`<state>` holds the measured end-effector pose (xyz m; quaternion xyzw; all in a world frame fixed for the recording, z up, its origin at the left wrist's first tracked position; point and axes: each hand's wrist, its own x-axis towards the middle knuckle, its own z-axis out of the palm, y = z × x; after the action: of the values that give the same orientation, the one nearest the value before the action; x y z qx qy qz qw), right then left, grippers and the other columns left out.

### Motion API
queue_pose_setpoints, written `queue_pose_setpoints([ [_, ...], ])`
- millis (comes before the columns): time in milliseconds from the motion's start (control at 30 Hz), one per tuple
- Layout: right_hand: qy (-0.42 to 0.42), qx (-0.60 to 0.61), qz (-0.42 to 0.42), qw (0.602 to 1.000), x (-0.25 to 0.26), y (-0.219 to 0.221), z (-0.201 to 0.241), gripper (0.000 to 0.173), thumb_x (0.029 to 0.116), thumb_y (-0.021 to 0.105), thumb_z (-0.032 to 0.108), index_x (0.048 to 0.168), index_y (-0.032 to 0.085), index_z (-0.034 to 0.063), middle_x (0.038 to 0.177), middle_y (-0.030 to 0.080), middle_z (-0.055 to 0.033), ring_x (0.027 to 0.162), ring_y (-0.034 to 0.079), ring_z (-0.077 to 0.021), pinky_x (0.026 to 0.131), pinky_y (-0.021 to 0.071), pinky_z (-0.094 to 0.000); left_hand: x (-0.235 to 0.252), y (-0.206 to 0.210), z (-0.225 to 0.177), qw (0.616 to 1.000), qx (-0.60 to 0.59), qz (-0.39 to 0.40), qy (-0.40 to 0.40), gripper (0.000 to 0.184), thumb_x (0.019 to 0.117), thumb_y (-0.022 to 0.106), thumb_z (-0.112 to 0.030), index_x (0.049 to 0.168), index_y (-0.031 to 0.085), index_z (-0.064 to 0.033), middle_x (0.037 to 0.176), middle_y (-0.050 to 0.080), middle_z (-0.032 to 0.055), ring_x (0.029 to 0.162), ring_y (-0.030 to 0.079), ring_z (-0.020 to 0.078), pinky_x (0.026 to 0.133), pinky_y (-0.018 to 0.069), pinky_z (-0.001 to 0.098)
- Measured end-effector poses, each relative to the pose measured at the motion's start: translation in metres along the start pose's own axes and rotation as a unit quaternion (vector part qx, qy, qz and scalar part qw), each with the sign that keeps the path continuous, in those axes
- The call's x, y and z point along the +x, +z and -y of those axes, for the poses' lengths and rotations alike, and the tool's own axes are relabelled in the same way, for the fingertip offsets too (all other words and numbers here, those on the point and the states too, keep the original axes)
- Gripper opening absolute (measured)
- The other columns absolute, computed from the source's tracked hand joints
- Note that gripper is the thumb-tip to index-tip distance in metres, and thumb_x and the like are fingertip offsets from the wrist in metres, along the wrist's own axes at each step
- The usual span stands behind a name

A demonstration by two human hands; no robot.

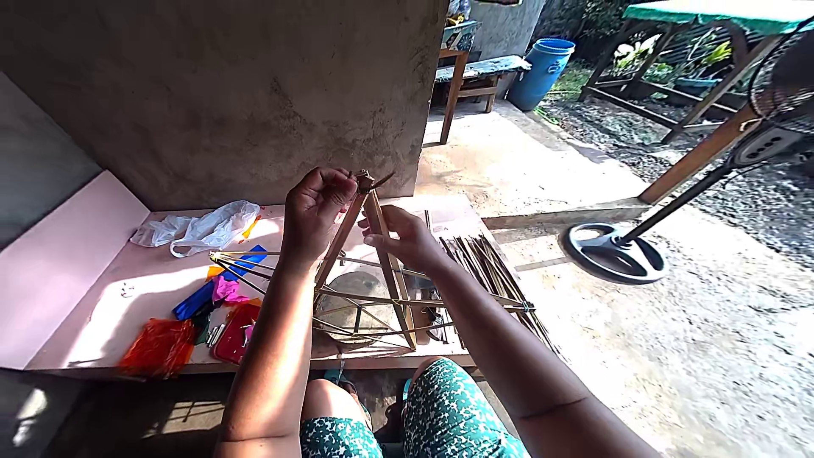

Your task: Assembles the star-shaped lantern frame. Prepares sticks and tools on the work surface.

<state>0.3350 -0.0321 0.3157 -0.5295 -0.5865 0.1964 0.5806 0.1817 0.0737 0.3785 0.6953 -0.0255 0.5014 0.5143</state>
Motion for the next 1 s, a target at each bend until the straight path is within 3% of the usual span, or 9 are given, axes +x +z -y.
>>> queue_pose_setpoints([
  [67, 0.005, 0.014, 0.013, 1.000, -0.004, 0.002, 0.005, 0.036, 0.0946, 0.071, 0.010, 0.127, 0.060, -0.0006, 0.110, 0.073, -0.0085, 0.093, 0.071, -0.0093, 0.085, 0.0598, -0.0272, -0.003, -0.002, -0.004, 1.000, 0.012, -0.017, -0.012, 0.008, 0.1010, 0.061, -0.014, 0.107, 0.064, -0.0095, 0.098, 0.068, -0.0049, 0.070, 0.057, -0.0017, 0.060, 0.0467, 0.0145],
  [167, -0.019, 0.000, 0.013, 1.000, -0.004, 0.001, 0.013, 0.030, 0.0955, 0.068, 0.008, 0.124, 0.062, -0.0009, 0.108, 0.073, -0.0065, 0.091, 0.070, -0.0066, 0.082, 0.0589, -0.0246, -0.008, -0.003, -0.016, 0.995, 0.082, 0.004, -0.051, 0.039, 0.0911, 0.072, -0.017, 0.126, 0.059, -0.0032, 0.118, 0.065, 0.0015, 0.100, 0.064, 0.0064, 0.084, 0.0547, 0.0226],
  [233, -0.047, -0.009, 0.013, 0.999, -0.002, -0.002, 0.022, 0.031, 0.0959, 0.068, 0.008, 0.125, 0.062, -0.0016, 0.105, 0.073, -0.0041, 0.089, 0.069, -0.0034, 0.082, 0.0585, -0.0218, -0.009, 0.000, -0.023, 0.989, 0.133, 0.020, -0.065, 0.046, 0.0853, 0.077, -0.012, 0.126, 0.061, 0.0004, 0.118, 0.066, 0.0071, 0.107, 0.064, 0.0107, 0.089, 0.0545, 0.0256],
  [367, -0.095, -0.015, 0.025, 0.995, 0.005, -0.011, 0.040, 0.036, 0.0957, 0.069, 0.012, 0.128, 0.061, -0.0020, 0.107, 0.074, -0.0036, 0.092, 0.070, -0.0029, 0.084, 0.0582, -0.0207, -0.004, 0.008, -0.041, 0.982, 0.184, 0.008, -0.034, 0.031, 0.0912, 0.073, -0.004, 0.120, 0.063, 0.0038, 0.110, 0.069, 0.0101, 0.100, 0.068, 0.0093, 0.088, 0.0578, 0.0242],
  [533, -0.119, -0.060, 0.048, 0.990, 0.018, -0.024, 0.073, 0.038, 0.0965, 0.067, 0.022, 0.126, 0.063, 0.0001, 0.108, 0.073, -0.0023, 0.093, 0.068, -0.0013, 0.085, 0.0576, -0.0213, 0.007, 0.011, -0.066, 0.984, 0.175, 0.000, 0.025, 0.028, 0.0937, 0.070, -0.004, 0.119, 0.059, 0.0032, 0.109, 0.067, 0.0082, 0.100, 0.067, 0.0089, 0.090, 0.0576, 0.0249],
  [667, -0.115, -0.069, 0.083, 0.987, 0.030, -0.037, 0.109, 0.033, 0.0981, 0.065, 0.018, 0.126, 0.061, 0.0013, 0.105, 0.072, -0.0010, 0.090, 0.069, -0.0026, 0.083, 0.0587, -0.0219, 0.020, 0.012, -0.094, 0.977, 0.204, 0.032, 0.048, 0.034, 0.0973, 0.067, -0.010, 0.126, 0.055, 0.0043, 0.115, 0.066, 0.0075, 0.104, 0.066, 0.0057, 0.091, 0.0566, 0.0219],
  [767, -0.148, -0.062, 0.119, 0.980, 0.042, -0.048, 0.131, 0.031, 0.0996, 0.062, 0.016, 0.127, 0.061, 0.0008, 0.104, 0.073, -0.0007, 0.085, 0.069, -0.0036, 0.079, 0.0586, -0.0214, 0.036, 0.014, -0.114, 0.976, 0.206, 0.034, 0.062, 0.028, 0.1001, 0.065, -0.013, 0.123, 0.057, 0.0012, 0.106, 0.068, 0.0013, 0.094, 0.067, 0.0030, 0.083, 0.0570, 0.0211],
  [900, -0.148, -0.072, 0.161, 0.973, 0.053, -0.057, 0.157, 0.028, 0.1026, 0.059, 0.016, 0.127, 0.059, 0.0023, 0.105, 0.073, -0.0006, 0.086, 0.070, -0.0044, 0.080, 0.0591, -0.0224, 0.058, 0.017, -0.131, 0.987, 0.154, 0.029, 0.023, 0.019, 0.1019, 0.063, -0.015, 0.117, 0.062, -0.0041, 0.101, 0.069, 0.0010, 0.093, 0.070, 0.0112, 0.084, 0.0608, 0.0308],
  [1000, -0.132, -0.130, 0.104, 0.977, 0.055, -0.058, 0.168, 0.041, 0.1029, 0.062, 0.020, 0.140, 0.054, 0.0044, 0.119, 0.069, -0.0046, 0.095, 0.070, -0.0068, 0.084, 0.0590, -0.0232, 0.071, 0.021, -0.127, 0.990, 0.134, -0.034, -0.005, 0.012, 0.1028, 0.061, -0.013, 0.110, 0.062, -0.0028, 0.096, 0.069, 0.0044, 0.086, 0.071, 0.0146, 0.078, 0.0622, 0.0327],
])
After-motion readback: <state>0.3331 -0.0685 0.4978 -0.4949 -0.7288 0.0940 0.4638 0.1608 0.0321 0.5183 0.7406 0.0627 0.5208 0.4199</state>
